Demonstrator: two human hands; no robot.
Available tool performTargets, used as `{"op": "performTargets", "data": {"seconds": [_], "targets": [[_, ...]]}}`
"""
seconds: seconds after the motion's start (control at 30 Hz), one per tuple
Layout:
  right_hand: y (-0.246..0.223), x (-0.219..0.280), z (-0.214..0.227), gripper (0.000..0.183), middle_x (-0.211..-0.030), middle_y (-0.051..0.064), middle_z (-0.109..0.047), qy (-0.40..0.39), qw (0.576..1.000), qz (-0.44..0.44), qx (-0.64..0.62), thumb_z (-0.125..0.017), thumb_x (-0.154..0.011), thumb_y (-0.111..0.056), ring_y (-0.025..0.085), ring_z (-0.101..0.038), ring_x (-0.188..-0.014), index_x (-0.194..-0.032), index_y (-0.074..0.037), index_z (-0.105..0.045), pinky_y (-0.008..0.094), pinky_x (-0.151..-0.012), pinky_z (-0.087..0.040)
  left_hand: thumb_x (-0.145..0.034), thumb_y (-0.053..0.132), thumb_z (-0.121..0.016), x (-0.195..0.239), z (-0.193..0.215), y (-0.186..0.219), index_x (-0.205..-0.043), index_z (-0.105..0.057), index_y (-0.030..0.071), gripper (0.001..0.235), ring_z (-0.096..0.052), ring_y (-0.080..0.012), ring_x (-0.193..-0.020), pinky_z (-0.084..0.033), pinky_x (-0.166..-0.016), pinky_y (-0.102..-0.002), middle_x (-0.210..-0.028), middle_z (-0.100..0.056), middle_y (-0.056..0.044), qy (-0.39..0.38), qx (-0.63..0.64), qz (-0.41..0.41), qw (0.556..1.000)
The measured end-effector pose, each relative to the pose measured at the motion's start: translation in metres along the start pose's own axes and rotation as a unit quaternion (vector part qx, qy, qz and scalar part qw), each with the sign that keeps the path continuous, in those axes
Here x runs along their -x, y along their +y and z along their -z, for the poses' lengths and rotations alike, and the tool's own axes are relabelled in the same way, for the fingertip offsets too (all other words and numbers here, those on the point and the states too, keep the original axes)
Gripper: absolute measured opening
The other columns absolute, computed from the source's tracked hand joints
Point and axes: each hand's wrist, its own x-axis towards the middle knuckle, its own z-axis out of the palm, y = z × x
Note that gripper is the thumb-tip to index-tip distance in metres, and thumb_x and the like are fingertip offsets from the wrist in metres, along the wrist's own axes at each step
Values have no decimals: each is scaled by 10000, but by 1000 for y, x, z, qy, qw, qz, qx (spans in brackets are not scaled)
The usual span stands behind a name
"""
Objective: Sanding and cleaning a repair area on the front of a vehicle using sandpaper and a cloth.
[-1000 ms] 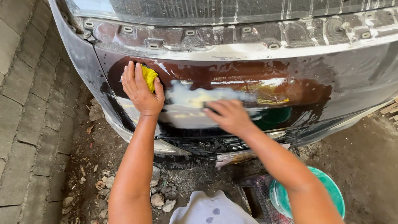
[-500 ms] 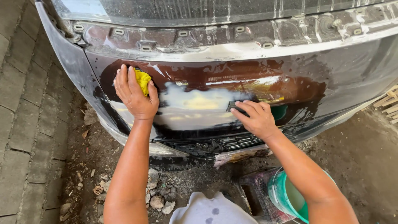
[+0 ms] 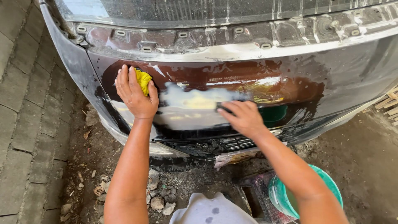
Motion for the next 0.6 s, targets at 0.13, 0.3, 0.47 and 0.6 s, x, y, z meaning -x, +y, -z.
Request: {"op": "performTargets", "data": {"seconds": [0.13, 0.3, 0.47, 0.6], "targets": [[17, 23, 22, 426, -1321, 21, -672, 1, 1000, -12, 4, -662, -879, -81, 215, -627, -1164, -1282, -213, -695, 413, -949, -416, -1029, 265, -663, -1, 1, 5, -1527, -451, -7, 606, -386, -455, -1496, -258, -1261, -604, -1592, -428, -221, -4, -1, 8, 1000], [-11, -22, -12, 439, -1364, 36, -648, 24, 998, 49, -36, -657, -919, -88, 219, -621, -1205, -1335, -228, -683, 401, -984, -421, -1025, 261, -670, -1, 0, 5, -1533, -450, -4, 614, -385, -449, -1499, -260, -1262, -602, -1596, -427, -218, 1, -4, 11, 1000], [-36, -59, -20, 463, -1384, 27, -649, 9, 996, 56, -67, -660, -889, -79, 227, -621, -1207, -1332, -214, -681, 413, -987, -425, -1030, 275, -674, -2, 3, 2, -1530, -453, -3, 613, -401, -452, -1487, -271, -1256, -599, -1588, -435, -222, 8, 2, 0, 1000], [-2, -21, -8, 447, -1385, 13, -646, 26, 999, 30, -19, -679, -901, -73, 186, -619, -1191, -1308, -259, -690, 400, -963, -416, -1025, 284, -675, -2, 3, 5, -1523, -456, -5, 615, -409, -456, -1477, -273, -1250, -603, -1579, -444, -222, 9, 5, 5, 1000]]}}
